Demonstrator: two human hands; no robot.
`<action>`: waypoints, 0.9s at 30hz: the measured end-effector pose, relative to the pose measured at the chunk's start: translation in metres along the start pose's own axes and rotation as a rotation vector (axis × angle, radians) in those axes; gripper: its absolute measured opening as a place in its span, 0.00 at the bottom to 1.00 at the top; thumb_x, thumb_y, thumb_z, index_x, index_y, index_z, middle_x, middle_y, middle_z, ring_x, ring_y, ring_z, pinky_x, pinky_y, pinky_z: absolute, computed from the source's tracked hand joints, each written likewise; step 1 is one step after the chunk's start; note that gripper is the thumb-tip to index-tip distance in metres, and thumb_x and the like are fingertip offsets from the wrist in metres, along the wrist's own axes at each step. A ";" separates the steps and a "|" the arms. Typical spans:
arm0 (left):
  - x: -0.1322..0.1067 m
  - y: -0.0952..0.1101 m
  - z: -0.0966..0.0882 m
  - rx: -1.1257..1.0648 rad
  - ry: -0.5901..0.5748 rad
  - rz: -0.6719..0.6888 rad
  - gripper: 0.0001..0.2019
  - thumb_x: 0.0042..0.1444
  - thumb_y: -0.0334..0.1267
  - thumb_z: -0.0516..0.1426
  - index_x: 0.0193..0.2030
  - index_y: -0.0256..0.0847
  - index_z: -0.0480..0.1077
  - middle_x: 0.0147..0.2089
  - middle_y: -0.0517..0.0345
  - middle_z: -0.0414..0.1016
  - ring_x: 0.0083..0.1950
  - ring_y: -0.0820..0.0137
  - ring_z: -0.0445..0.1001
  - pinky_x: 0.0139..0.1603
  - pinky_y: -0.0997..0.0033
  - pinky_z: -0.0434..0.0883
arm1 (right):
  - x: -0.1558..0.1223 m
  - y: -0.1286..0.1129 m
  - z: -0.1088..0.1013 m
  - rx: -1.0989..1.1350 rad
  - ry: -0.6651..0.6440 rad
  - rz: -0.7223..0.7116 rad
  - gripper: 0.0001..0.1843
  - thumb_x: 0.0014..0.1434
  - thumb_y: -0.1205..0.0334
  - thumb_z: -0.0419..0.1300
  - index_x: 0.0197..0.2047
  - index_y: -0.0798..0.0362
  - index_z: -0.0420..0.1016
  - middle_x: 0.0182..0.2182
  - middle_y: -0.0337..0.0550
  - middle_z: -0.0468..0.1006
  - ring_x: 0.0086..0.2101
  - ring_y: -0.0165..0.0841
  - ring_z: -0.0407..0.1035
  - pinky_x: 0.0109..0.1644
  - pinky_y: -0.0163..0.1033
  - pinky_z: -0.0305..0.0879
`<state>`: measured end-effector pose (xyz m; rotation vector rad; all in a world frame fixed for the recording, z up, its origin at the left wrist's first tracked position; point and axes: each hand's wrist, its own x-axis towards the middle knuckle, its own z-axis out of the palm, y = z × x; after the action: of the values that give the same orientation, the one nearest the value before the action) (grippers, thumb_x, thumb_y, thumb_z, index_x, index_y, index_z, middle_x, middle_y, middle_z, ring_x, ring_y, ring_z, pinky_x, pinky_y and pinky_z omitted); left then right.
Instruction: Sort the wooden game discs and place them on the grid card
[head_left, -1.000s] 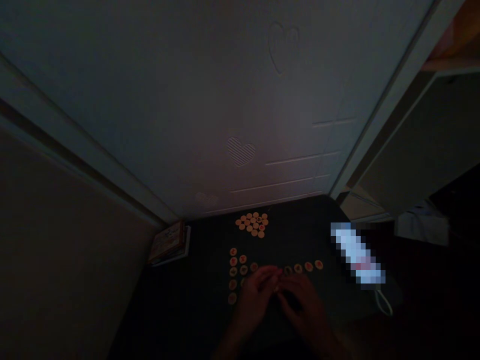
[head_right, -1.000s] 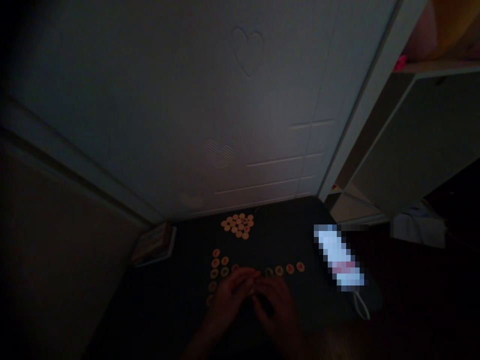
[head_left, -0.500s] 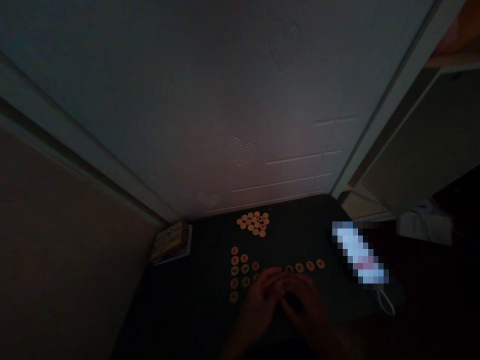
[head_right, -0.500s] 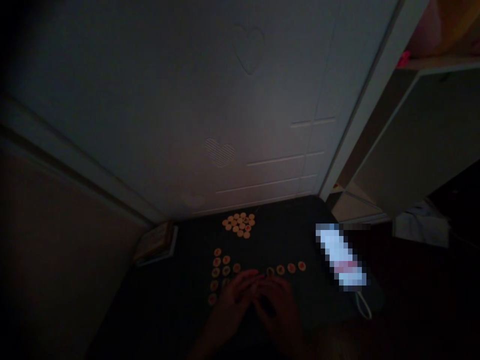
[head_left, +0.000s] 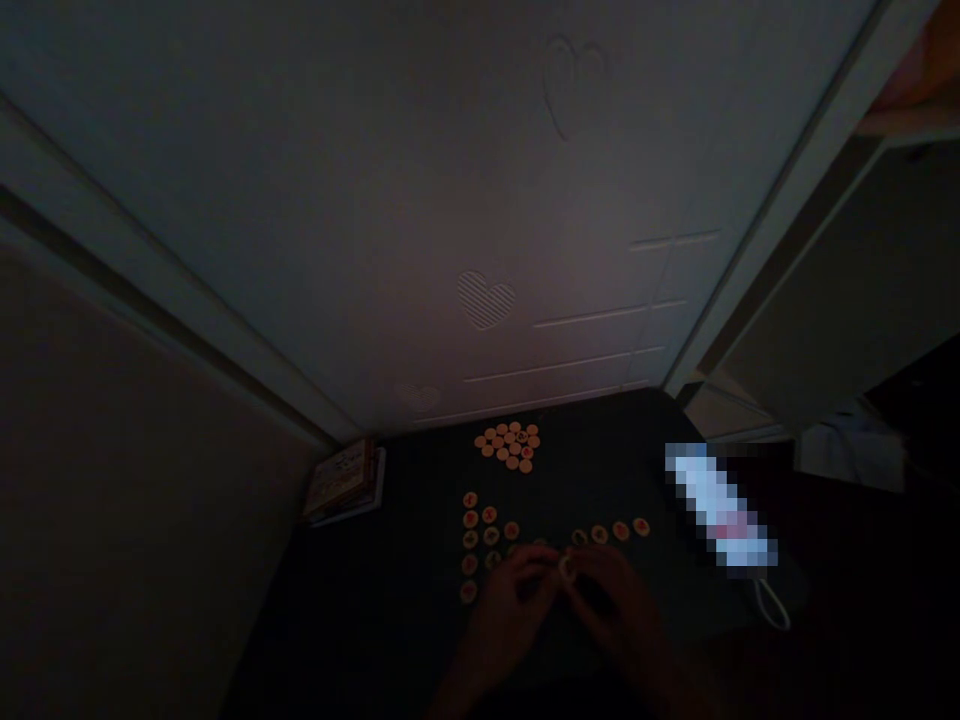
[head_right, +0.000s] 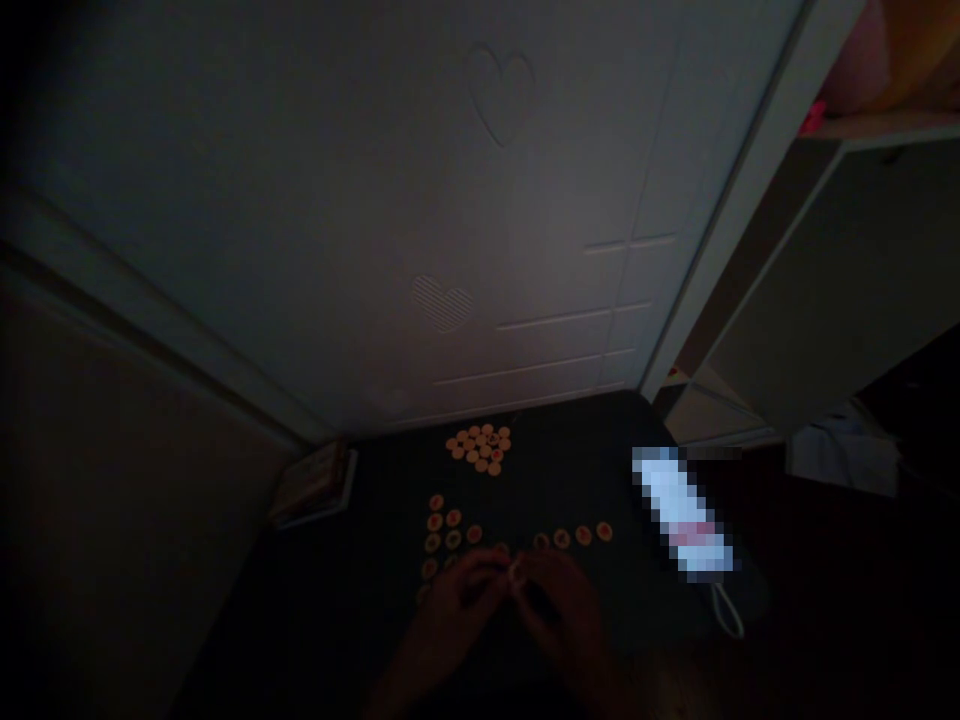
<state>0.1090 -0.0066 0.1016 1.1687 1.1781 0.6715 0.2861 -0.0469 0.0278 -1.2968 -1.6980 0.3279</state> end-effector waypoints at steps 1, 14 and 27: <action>0.000 0.000 -0.005 0.011 0.008 -0.002 0.14 0.57 0.48 0.63 0.47 0.45 0.76 0.45 0.51 0.84 0.48 0.60 0.82 0.54 0.62 0.74 | 0.001 0.003 -0.002 -0.021 0.019 0.020 0.13 0.64 0.60 0.62 0.52 0.44 0.77 0.46 0.45 0.83 0.47 0.41 0.78 0.53 0.51 0.76; 0.033 -0.050 -0.153 0.542 0.680 0.137 0.19 0.61 0.55 0.54 0.45 0.45 0.76 0.46 0.52 0.84 0.50 0.56 0.81 0.54 0.56 0.75 | 0.013 0.092 -0.060 -0.127 0.152 0.418 0.22 0.63 0.45 0.60 0.54 0.49 0.76 0.50 0.49 0.80 0.49 0.44 0.75 0.53 0.53 0.72; 0.047 -0.084 -0.165 0.875 0.630 0.446 0.12 0.63 0.43 0.53 0.47 0.44 0.75 0.56 0.48 0.79 0.60 0.58 0.74 0.65 0.52 0.68 | 0.007 0.108 -0.056 -0.165 0.097 0.502 0.24 0.64 0.43 0.57 0.54 0.50 0.77 0.48 0.48 0.82 0.45 0.44 0.77 0.49 0.50 0.74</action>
<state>-0.0455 0.0647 0.0138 2.0859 1.8600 0.9346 0.3963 -0.0144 -0.0136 -1.8303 -1.3222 0.4129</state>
